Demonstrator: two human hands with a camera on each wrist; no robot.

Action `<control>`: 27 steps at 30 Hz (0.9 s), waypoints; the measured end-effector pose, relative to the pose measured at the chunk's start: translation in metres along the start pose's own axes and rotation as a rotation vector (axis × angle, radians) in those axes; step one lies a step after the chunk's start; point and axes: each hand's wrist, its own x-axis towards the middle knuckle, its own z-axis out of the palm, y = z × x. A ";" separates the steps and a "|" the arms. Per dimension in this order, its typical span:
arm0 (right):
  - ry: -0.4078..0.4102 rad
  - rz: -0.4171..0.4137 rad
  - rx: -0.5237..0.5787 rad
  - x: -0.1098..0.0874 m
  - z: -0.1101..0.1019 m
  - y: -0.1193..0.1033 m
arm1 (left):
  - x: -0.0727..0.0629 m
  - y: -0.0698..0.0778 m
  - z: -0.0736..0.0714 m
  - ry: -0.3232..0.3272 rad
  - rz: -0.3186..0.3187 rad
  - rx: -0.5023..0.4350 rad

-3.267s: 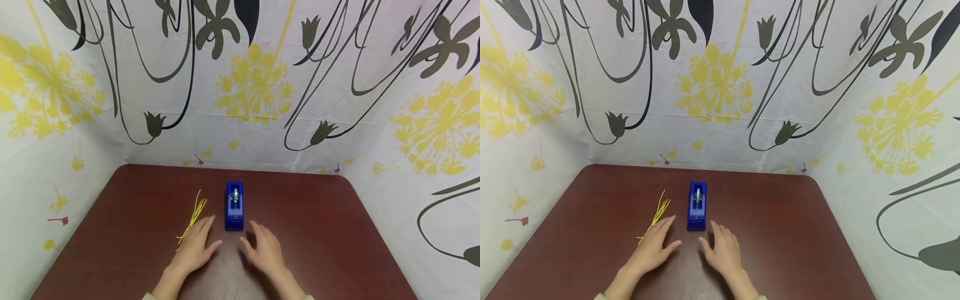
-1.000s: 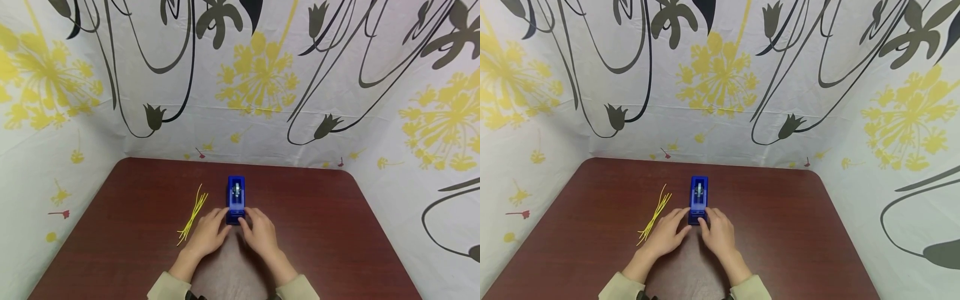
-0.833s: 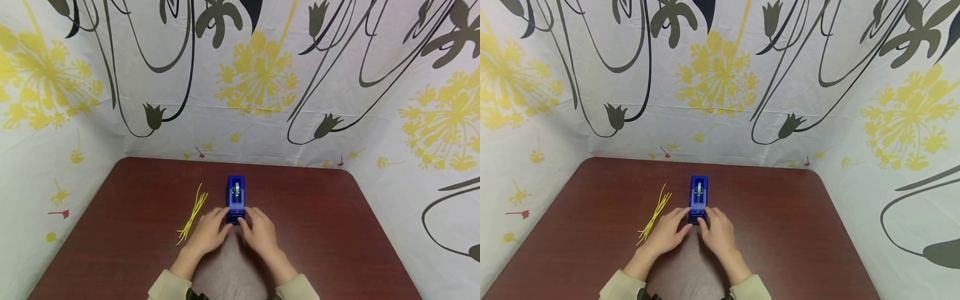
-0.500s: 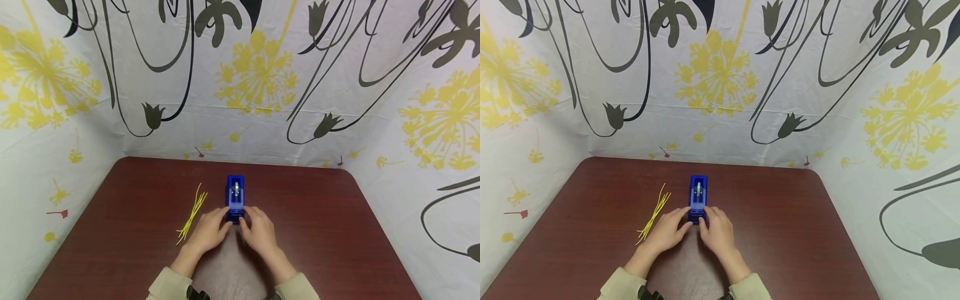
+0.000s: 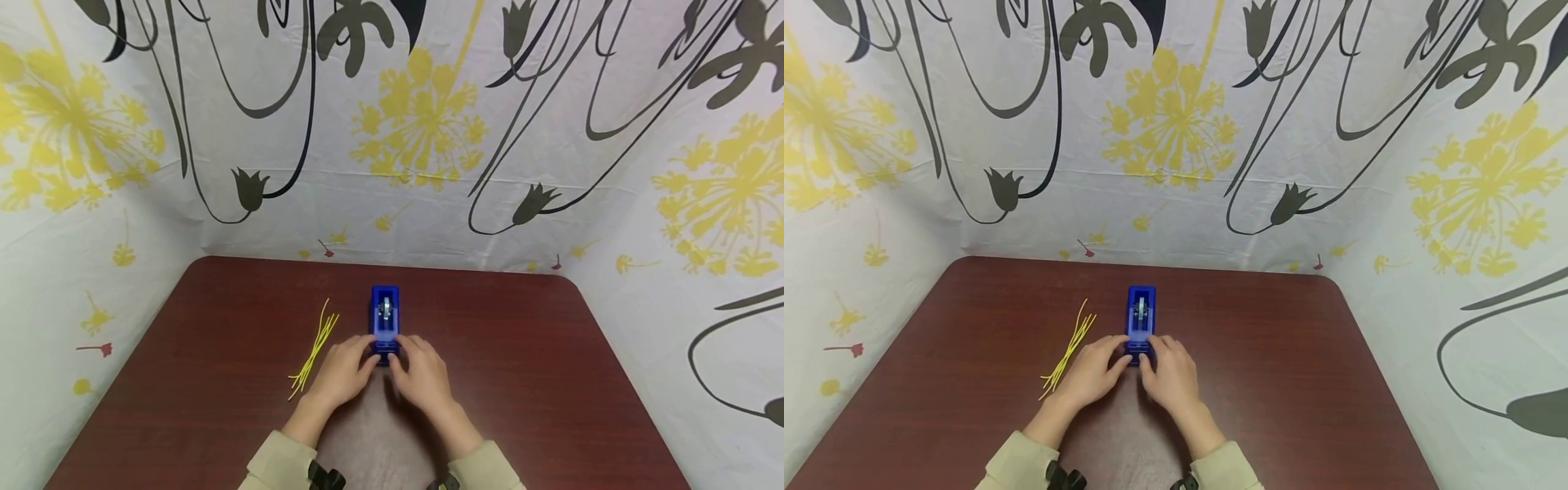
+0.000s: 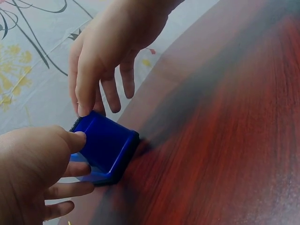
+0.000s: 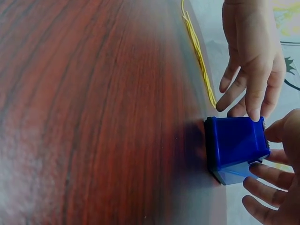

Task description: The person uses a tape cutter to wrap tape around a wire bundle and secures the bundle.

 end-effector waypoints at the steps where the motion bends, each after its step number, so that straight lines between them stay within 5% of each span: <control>1: 0.000 0.001 -0.001 0.000 0.000 0.000 | 0.000 0.000 0.000 0.000 -0.002 0.002; 15: -0.010 0.027 0.018 0.004 0.006 0.000 | 0.006 -0.002 0.005 0.039 0.002 -0.001; 27: -0.080 0.160 0.293 0.013 0.011 -0.001 | 0.008 -0.002 0.004 0.034 -0.008 -0.011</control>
